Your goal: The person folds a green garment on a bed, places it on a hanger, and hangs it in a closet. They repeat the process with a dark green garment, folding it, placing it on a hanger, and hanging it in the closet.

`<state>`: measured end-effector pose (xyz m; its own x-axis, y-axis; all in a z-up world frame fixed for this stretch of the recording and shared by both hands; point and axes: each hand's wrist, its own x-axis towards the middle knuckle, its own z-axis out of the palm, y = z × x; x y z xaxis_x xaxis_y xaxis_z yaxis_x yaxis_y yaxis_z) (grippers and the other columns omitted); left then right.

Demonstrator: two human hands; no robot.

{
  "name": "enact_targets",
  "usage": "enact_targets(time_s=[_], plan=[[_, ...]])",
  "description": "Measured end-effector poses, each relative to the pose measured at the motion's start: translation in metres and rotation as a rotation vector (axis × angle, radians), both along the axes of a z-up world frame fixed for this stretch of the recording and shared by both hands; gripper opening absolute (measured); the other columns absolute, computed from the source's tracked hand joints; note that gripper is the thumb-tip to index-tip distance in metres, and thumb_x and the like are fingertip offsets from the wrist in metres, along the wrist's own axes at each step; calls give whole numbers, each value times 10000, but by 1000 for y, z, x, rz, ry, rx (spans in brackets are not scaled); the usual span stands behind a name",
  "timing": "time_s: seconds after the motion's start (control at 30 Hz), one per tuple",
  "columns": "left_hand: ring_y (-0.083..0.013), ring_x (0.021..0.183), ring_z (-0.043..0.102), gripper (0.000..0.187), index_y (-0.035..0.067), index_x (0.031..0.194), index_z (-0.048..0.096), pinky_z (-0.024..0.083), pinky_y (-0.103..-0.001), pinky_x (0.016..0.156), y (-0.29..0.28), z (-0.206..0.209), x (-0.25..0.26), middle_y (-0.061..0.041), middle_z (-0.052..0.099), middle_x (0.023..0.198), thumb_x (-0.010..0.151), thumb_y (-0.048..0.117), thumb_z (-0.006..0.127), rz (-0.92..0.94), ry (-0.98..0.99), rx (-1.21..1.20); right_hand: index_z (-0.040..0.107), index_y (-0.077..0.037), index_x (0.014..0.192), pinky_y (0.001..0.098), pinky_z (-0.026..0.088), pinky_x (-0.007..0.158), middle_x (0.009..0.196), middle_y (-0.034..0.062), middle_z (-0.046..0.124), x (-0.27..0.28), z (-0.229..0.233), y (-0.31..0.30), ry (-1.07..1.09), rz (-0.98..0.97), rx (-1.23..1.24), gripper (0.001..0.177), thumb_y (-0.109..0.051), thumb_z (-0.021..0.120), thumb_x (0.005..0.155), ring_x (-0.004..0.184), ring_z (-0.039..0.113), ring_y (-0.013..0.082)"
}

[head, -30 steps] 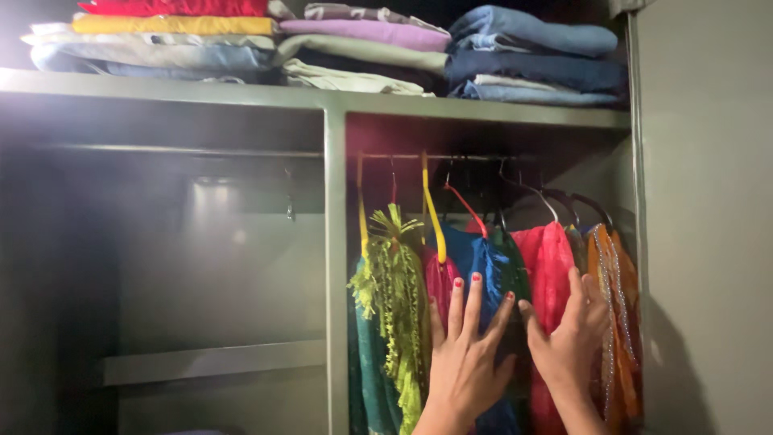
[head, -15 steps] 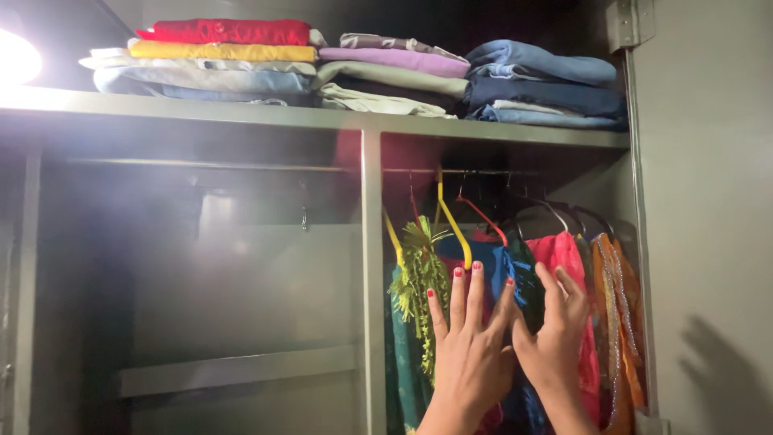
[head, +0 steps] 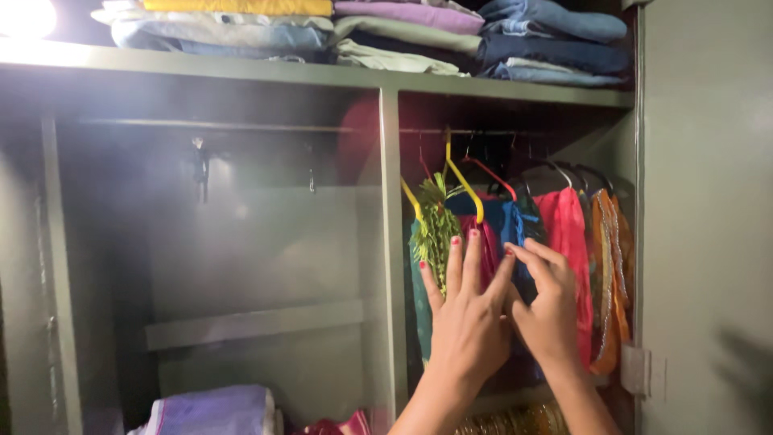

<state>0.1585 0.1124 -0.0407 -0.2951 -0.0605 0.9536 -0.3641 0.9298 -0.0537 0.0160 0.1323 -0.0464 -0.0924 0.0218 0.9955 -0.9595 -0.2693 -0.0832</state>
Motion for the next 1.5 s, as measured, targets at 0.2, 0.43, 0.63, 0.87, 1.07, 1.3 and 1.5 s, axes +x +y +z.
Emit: enact_targets(time_s=[0.2,0.43,0.63,0.87,1.07,1.3,1.5], plan=[[-458,1519,139,798,159,1417,526,-12,-789,1106,27,-2,30,-252,229,1614,655,79,747,-15,-20,149,712,-83,1236,417,450,1076,1288,178,643,30,2,28,30,121,34,435,-78,786,808,1242,602,335],[-431,1523,228,622,185,1322,657,30,-785,1130,63,-22,60,-243,345,1590,718,42,699,95,42,111,715,-51,1201,364,517,963,1272,148,677,53,-16,63,-36,318,202,363,-110,759,846,1176,654,270],[-331,1451,459,418,147,1184,736,42,-799,1168,106,-39,88,-82,686,1336,797,29,631,75,116,168,719,-49,1215,295,501,825,1175,79,710,86,-35,107,-115,487,316,323,-99,715,895,917,616,158],[-309,1376,549,479,140,1265,682,87,-789,1179,147,-60,128,-69,707,1293,806,27,601,143,147,234,732,-42,1193,259,457,711,1058,75,657,132,-52,140,-174,618,425,272,-102,717,928,801,538,123],[-308,1399,547,530,148,1333,637,94,-788,1195,180,-77,166,-66,713,1300,823,10,595,255,154,287,728,-22,1164,242,514,792,1041,54,695,168,-62,158,-130,707,469,224,-85,705,951,904,680,103],[-307,1380,570,530,130,1315,644,180,-757,1189,216,-98,214,-98,680,1373,796,26,616,361,121,309,713,-4,1165,236,541,811,1037,34,743,219,-86,175,-271,927,606,197,-88,679,991,940,701,94],[-321,1351,581,544,81,1309,628,274,-704,1183,261,-115,261,-129,674,1354,767,97,675,346,143,367,712,13,1211,234,541,812,1056,64,759,265,-110,210,-311,957,657,227,-57,670,999,936,675,93]])
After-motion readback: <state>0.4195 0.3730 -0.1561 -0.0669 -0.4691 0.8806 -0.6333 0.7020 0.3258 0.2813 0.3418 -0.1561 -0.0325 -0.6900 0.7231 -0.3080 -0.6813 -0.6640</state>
